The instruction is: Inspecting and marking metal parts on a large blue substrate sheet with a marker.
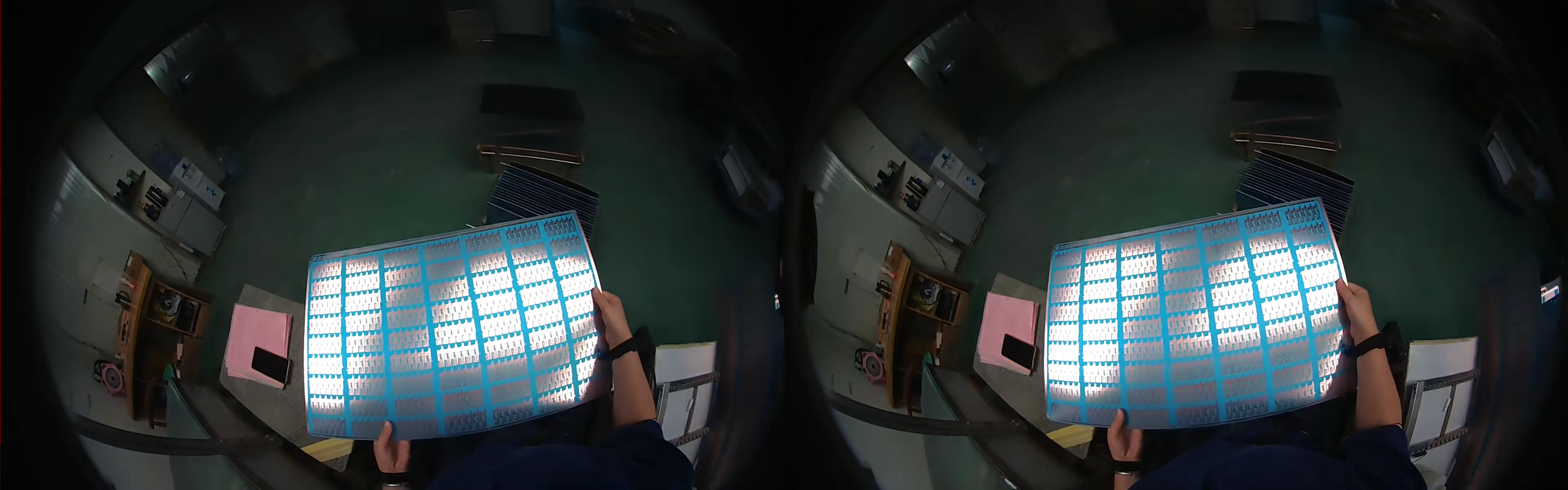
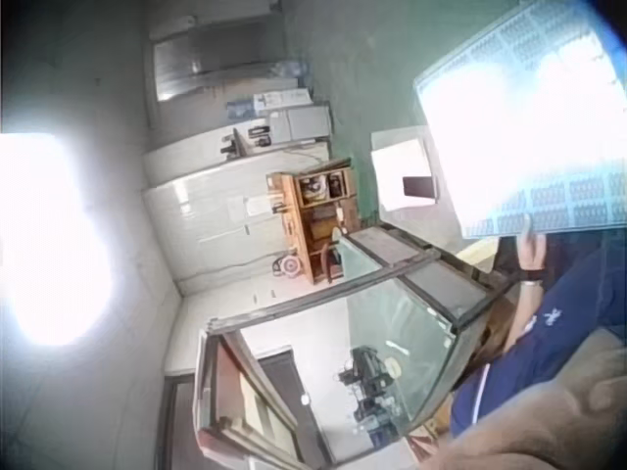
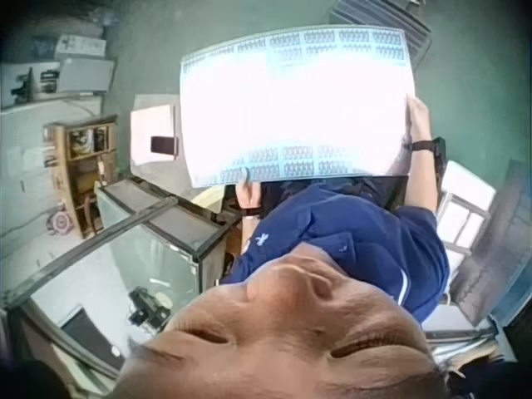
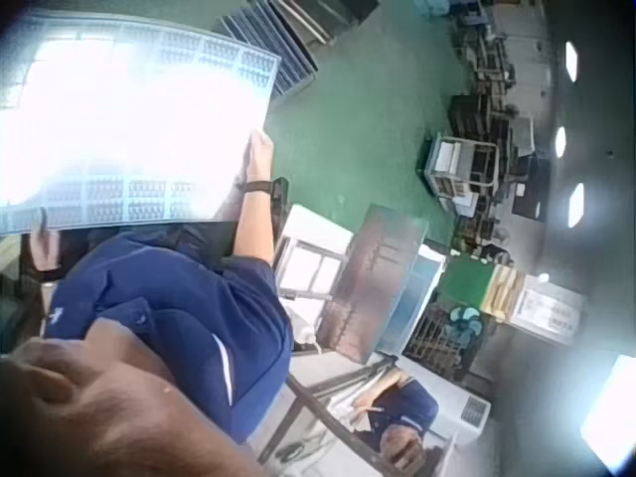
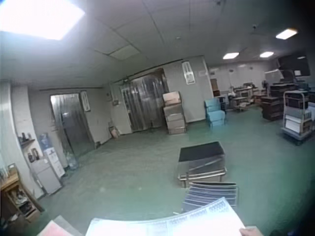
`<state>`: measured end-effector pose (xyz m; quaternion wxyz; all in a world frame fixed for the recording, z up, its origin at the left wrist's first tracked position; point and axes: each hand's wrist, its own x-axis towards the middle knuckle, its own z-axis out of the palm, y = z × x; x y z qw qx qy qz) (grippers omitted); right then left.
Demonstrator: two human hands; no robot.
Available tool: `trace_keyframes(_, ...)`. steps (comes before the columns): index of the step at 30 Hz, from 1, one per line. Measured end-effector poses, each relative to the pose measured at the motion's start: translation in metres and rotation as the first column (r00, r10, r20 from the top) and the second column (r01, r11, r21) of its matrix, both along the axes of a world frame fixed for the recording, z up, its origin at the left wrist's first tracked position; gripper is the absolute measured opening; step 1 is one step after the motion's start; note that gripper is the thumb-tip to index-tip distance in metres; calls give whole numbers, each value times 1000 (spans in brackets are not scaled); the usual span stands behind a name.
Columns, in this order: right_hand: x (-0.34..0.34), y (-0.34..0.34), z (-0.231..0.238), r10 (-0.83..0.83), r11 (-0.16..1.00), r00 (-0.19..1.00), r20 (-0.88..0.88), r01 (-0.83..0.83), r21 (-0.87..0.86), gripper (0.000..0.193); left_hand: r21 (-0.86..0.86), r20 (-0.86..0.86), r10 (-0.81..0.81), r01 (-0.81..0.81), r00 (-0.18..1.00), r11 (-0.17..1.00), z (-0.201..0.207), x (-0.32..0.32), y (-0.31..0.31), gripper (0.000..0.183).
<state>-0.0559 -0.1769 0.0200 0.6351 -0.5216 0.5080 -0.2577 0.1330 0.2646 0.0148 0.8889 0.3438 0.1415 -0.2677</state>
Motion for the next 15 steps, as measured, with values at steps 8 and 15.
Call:
trace_keyframes(8, 0, 5, 1, 76, 996, 955, 287, -89, 32, 29, 7, 64, -1, 1, 998, 1000, 9, -4, -5, 47)
trace_keyframes(15, -25, 5, -3, 38, 994, 903, 428, -78, 76, 35, -1, 182, -50, 51, 982, 999, 43, 23, -9, 38)
